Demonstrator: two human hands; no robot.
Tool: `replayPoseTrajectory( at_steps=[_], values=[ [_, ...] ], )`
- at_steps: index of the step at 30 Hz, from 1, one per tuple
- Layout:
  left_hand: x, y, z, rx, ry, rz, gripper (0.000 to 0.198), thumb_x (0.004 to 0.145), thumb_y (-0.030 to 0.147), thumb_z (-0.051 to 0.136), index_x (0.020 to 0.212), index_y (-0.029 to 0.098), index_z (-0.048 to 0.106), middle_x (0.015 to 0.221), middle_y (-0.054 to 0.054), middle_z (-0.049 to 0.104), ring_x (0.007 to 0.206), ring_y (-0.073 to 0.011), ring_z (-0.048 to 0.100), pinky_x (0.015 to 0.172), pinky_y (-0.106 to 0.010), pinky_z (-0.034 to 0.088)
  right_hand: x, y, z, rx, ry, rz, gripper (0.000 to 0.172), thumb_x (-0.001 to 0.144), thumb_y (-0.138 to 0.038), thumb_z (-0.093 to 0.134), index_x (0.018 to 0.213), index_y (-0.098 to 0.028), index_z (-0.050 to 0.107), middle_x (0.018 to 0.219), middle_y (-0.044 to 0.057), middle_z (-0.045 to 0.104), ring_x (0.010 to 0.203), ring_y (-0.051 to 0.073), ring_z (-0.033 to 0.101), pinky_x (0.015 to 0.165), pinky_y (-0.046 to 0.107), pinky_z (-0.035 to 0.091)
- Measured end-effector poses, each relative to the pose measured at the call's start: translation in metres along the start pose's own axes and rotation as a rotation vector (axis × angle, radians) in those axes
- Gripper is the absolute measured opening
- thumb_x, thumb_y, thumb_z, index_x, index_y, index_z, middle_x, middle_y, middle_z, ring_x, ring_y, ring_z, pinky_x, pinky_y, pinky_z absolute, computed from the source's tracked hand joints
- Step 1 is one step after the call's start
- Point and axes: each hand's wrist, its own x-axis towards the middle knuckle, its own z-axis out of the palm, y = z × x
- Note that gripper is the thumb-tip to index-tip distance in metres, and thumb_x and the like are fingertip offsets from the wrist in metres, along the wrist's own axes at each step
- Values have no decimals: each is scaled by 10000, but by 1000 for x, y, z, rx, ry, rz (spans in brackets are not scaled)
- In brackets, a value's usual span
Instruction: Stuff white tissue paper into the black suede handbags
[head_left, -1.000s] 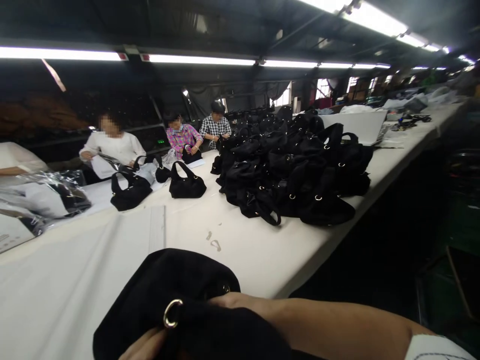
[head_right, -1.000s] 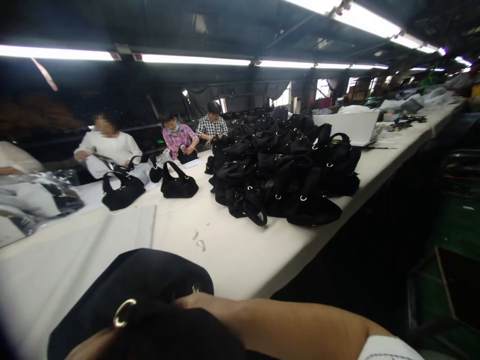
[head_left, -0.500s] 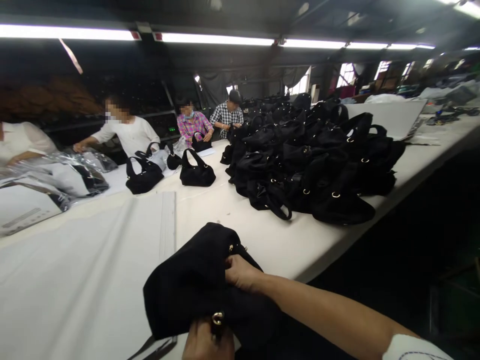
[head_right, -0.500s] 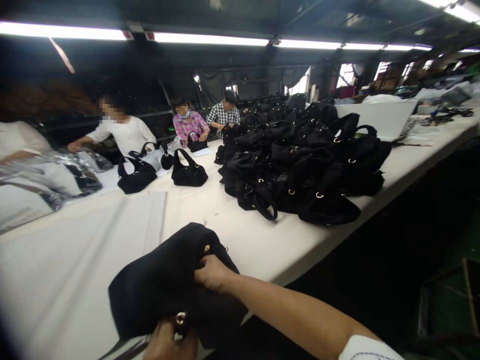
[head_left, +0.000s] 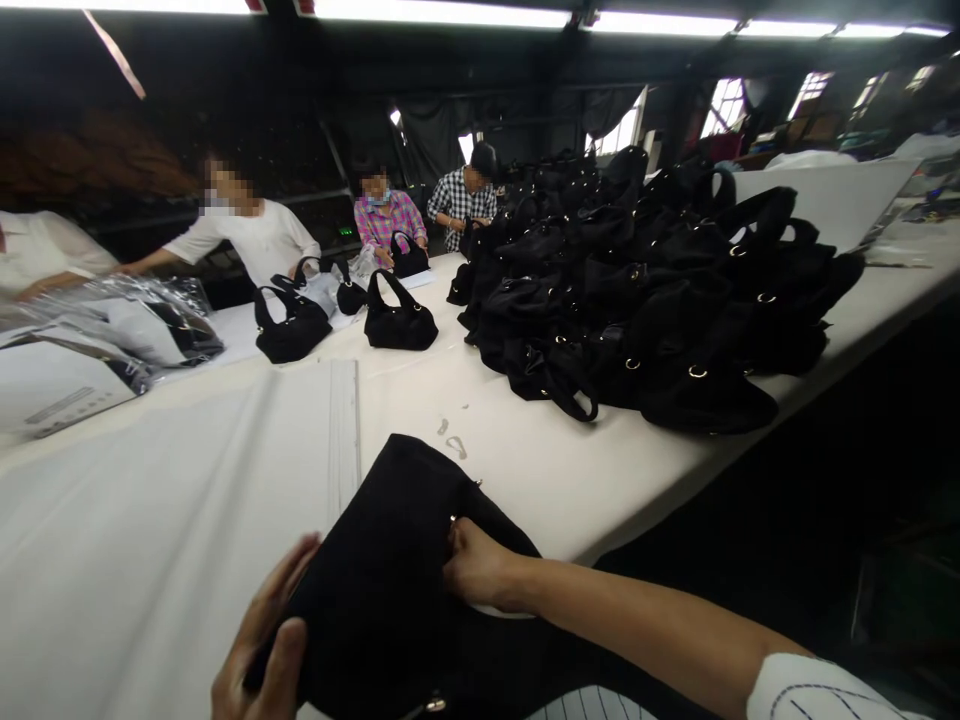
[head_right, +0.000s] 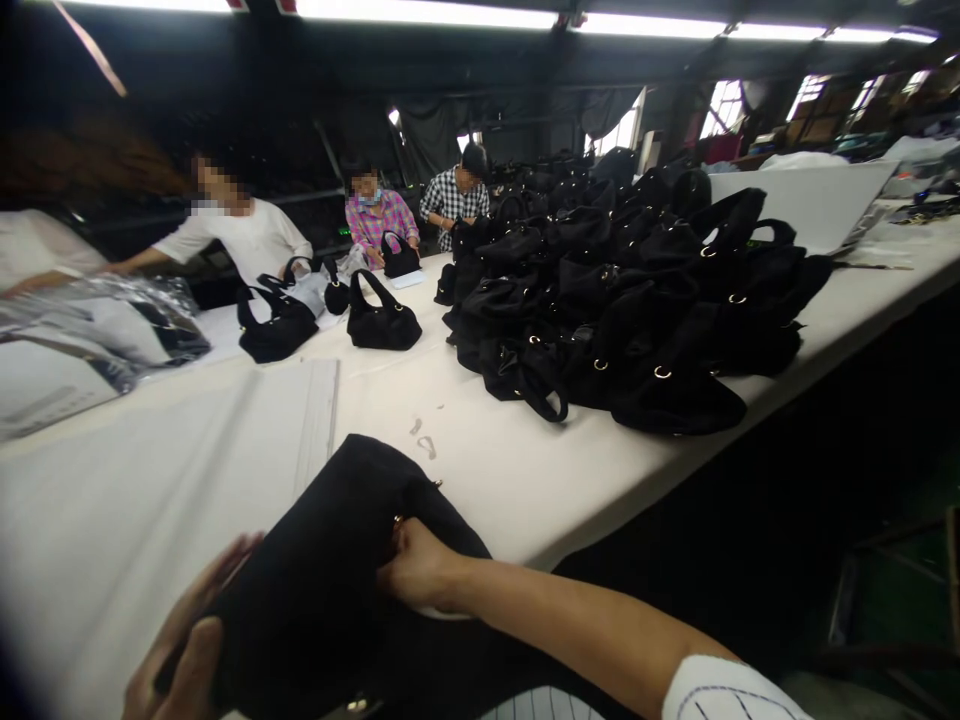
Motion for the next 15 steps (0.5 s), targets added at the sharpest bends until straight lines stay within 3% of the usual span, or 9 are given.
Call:
replayPoseTrajectory(
  at_steps=[3,7,11,15],
  values=[
    [4,8,10,-131,-109,-203,556,825,609,566,1222,232,657,1304,-55,644,1336,-340,475,1191,-478,300,-10,-1,0,33,-20,-41,414,504,-375,899,787,-124,732,747,31,699,760,227,672,809,394,547],
    [-15,17,34,-153,-34,-334,597,843,626,528,1286,234,615,1315,-56,638,1364,-342,442,1192,-493,288,-16,-4,-3,15,90,-94,361,586,-369,869,810,-119,736,750,32,700,777,229,682,808,379,549],
    [-27,24,49,-55,11,-328,612,861,632,490,1319,239,588,1357,-43,608,1395,-328,402,1196,-478,284,-10,-7,-7,-61,112,-110,384,573,-341,867,869,-137,732,740,25,703,741,226,675,704,345,553],
    [-22,19,49,-87,-58,-338,595,883,631,453,1349,279,564,1373,-27,595,1371,-307,444,1196,-481,288,-3,-11,-7,-95,-35,-31,389,508,-269,883,829,-129,716,727,14,681,714,195,645,645,292,515]
  ],
)
